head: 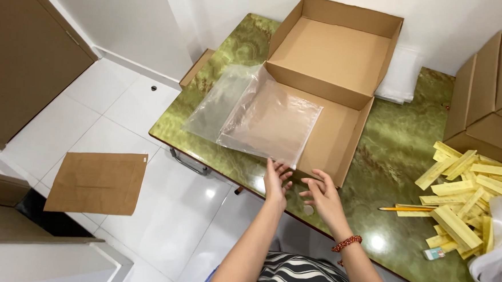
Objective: The person opens a cardboard box on a table, removes a black garment from a plastic bag, and hangs it on a clothing rack. They then fold the empty plastic bag and place it on the table before closing the box and stacking it with other boxes.
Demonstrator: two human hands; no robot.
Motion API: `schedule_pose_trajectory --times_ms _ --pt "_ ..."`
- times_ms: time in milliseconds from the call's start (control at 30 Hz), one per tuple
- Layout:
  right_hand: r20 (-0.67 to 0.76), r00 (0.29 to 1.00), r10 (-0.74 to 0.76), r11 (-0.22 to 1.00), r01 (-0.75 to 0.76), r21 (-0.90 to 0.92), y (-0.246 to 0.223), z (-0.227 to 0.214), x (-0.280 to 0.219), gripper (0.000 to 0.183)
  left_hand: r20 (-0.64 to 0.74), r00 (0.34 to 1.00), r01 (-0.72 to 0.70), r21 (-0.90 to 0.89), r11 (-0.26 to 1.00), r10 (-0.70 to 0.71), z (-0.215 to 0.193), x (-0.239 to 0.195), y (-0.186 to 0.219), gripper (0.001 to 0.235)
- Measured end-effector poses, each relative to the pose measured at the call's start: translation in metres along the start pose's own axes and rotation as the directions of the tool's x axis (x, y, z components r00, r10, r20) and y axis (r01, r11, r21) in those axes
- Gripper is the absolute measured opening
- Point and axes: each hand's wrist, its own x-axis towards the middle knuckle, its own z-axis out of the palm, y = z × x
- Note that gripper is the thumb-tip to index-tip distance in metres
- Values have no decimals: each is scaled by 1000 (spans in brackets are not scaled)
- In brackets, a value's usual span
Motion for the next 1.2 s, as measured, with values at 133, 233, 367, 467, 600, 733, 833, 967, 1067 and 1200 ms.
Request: schedule_pose_trajectory --times_ms 133,233,367,467,600,733,833,967,1067,1200 --pt "-47 999 -6 995 11 97 6 7 27 45 -5 1000 14 -8 1000 -14 -1 -17 24 79" --pt "-60 998 -36 979 47 198 -1 18 47 44 14 1000 5 185 983 -7 -10 7 13 43" --pt "-139 990 -15 965 51 256 -28 35 72 41 98 994 26 172 985 -44 -2 -2 28 35" --pt "-182 983 -1 972 43 230 -32 35 99 43 120 993 4 143 990 -21 1 -11 45 43" --pt "-90 987 133 913 -86 400 -37 31 123 68 157 988 -28 191 981 -3 4 -7 57 45" --pt "21 992 123 875 -118 470 -55 23 123 76 196 981 -31 200 979 -9 21 -10 69 49" --pt "50 992 114 855 -124 503 -51 11 130 81 242 970 -54 201 978 4 29 -9 70 46" --pt "53 999 6 894 -29 446 -69 -8 123 69 249 968 8 -20 1000 -3 61 -48 111 51" --pt "23 998 -64 916 50 398 -86 -22 107 68 155 988 30 -254 967 10 72 -69 140 45" --pt "-43 983 -180 935 184 303 -103 -50 94 73 58 993 -68 -451 890 105 53 -54 150 34"
